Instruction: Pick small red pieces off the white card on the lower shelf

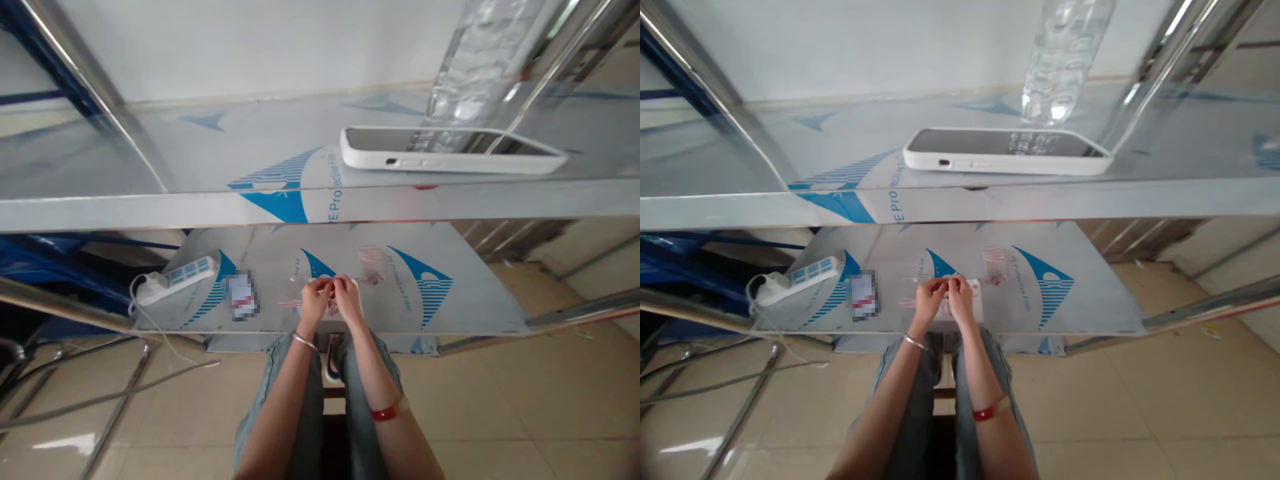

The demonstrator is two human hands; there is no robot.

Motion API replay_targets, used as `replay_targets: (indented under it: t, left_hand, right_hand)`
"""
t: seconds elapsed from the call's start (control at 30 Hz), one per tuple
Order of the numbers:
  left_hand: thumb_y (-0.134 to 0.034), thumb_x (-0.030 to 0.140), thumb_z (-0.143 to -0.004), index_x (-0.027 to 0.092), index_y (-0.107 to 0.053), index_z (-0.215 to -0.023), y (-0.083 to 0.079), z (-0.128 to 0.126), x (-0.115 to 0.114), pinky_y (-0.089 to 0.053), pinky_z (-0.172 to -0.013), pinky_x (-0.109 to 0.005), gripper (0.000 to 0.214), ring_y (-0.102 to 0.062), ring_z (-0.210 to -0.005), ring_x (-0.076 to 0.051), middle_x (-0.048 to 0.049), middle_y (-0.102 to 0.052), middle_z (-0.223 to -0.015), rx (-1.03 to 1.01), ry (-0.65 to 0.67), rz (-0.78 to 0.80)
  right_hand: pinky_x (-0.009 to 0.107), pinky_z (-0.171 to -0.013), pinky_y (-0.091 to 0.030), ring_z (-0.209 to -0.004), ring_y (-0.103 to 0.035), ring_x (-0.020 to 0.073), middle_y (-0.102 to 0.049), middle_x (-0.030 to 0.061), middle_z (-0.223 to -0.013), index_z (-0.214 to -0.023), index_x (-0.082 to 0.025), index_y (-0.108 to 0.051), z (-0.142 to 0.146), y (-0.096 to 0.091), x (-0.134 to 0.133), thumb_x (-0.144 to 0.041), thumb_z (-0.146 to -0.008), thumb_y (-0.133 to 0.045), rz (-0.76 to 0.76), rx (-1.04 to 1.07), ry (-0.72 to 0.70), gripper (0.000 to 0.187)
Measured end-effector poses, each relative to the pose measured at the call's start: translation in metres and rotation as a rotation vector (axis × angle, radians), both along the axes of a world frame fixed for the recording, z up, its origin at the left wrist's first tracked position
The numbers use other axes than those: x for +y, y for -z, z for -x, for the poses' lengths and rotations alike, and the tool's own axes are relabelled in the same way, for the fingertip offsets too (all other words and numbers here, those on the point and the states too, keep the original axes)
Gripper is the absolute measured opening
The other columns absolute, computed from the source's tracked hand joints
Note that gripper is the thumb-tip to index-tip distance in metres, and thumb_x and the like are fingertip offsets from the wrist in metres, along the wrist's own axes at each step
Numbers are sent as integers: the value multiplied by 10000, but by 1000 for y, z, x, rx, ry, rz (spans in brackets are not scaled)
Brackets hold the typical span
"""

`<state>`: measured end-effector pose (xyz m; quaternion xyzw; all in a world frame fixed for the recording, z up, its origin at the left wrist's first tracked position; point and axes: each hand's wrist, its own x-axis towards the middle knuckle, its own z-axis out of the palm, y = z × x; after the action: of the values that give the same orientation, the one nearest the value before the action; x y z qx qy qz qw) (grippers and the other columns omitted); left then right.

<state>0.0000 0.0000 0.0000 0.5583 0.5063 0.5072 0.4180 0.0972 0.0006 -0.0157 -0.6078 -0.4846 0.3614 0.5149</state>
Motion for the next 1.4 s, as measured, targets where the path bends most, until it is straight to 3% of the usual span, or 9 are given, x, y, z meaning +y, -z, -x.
replay_targets:
  t: [0.2, 0.4, 0.63, 0.77, 0.93, 1.07, 1.4]
  left_hand:
    - [-539, 261, -818, 168, -722, -801, 3, -15, 4, -443, -641, -254, 206, -631, -687, -170, -62, -717, -769, 97, -12, -30]
    - [-511, 270, -852, 143, -694, -810, 4, -21, 7, -421, -610, -228, 227, -615, -665, -148, -70, -706, -757, 157, -71, -22]
    - [-527, 236, -834, 156, -640, -802, 2, -14, 12, -437, -615, -221, 142, -611, -648, -138, -55, -684, -735, 113, -298, -27]
    - [-598, 181, -773, 159, -598, -946, 7, -12, 13, -455, -622, -215, 174, -632, -667, -140, -45, -687, -760, 39, -247, 6]
    - [-539, 114, -777, 173, -624, -802, 14, -7, 12, -445, -630, -201, 106, -618, -665, -126, -31, -685, -754, 162, -152, 3]
    - [-513, 126, -808, 162, -685, -869, 13, -6, 11, -451, -635, -212, 185, -634, -691, -143, -60, -714, -798, 196, -23, 38]
    - [-528, 59, -784, 141, -703, -788, 9, -17, 9, -492, -663, -223, 193, -651, -698, -141, -71, -726, -787, 166, -19, 94]
  right_hand:
    - [291, -604, -398, -660, -536, 201, -591, 45, -680, -696, -239, -470, -2, -3, 2, -353, -871, -371, -41, -224, 110, 230]
    - [269, -626, -351, -736, -550, 197, -626, 62, -774, -816, -197, -547, 2, -19, -4, -289, -906, -368, 67, -382, 119, 221]
    - [255, -585, -285, -712, -550, 186, -635, 46, -799, -910, -191, -571, 15, -28, -14, -256, -926, -392, 172, -496, 75, 191]
    - [257, -570, -262, -696, -540, 184, -631, 44, -783, -923, -182, -580, 18, -32, -15, -246, -931, -386, 232, -505, 99, 204]
    - [256, -569, -254, -688, -528, 169, -635, 43, -803, -909, -178, -594, 19, -30, -16, -246, -933, -394, 206, -496, 135, 212]
    - [246, -573, -264, -700, -530, 161, -627, 33, -787, -893, -182, -600, 19, -27, -17, -245, -924, -416, 152, -489, 146, 197]
    - [260, -619, -343, -711, -551, 180, -618, 41, -747, -827, -184, -610, 12, -15, -19, -257, -886, -426, 62, -448, 219, 206]
